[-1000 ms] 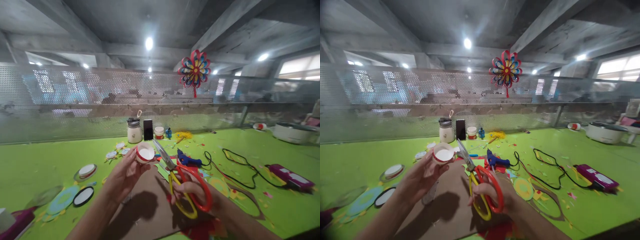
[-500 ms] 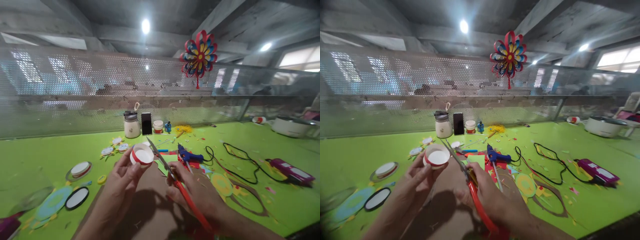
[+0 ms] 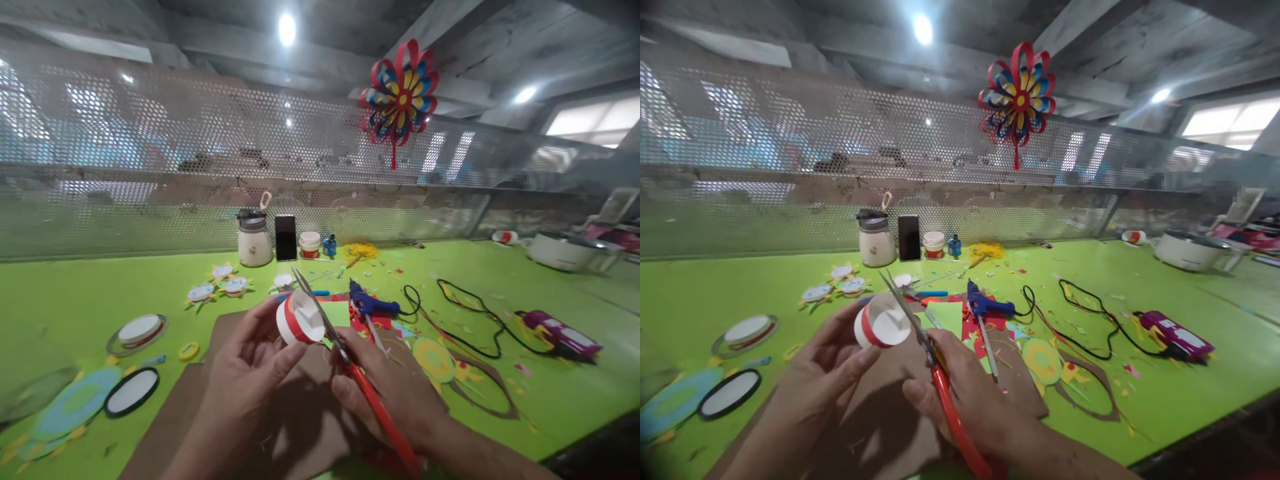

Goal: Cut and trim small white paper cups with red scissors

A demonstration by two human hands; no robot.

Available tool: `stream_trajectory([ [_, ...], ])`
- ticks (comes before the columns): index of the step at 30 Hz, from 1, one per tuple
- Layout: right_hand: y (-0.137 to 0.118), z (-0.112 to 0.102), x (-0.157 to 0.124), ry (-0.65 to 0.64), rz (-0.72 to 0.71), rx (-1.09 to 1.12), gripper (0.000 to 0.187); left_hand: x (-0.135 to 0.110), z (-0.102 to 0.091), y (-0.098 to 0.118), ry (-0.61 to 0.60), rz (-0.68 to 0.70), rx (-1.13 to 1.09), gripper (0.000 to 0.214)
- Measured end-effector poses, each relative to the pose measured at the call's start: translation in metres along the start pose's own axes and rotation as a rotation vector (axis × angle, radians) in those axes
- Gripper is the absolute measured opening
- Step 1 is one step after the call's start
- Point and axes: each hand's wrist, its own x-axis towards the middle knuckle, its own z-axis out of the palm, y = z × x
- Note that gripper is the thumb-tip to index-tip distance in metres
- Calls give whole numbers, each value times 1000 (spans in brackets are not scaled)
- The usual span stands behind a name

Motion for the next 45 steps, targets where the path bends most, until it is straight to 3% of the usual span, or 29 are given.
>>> stream_trajectory([
  [10, 5, 7, 0, 39, -117, -33, 14, -3, 0, -2, -40, 93, 167, 49],
  [19, 15, 19, -2, 137, -224, -64, 18, -10, 7, 5, -31, 103, 38, 42],
  [23, 13, 12, -2, 45, -162, -128, 14, -7, 6, 4, -27, 85, 32, 42],
  [33, 4, 3, -1, -4, -126, -58, 18, 5, -7, -2, -57, 54, 79, 51],
  [40, 4, 2, -1, -25, -59, 25, 18, 1, 0, 5, -5, 79, 159, 50],
  [45, 4, 1, -2, -6, -87, 49, 17, 0, 2, 5, -17, 138, 134, 51],
])
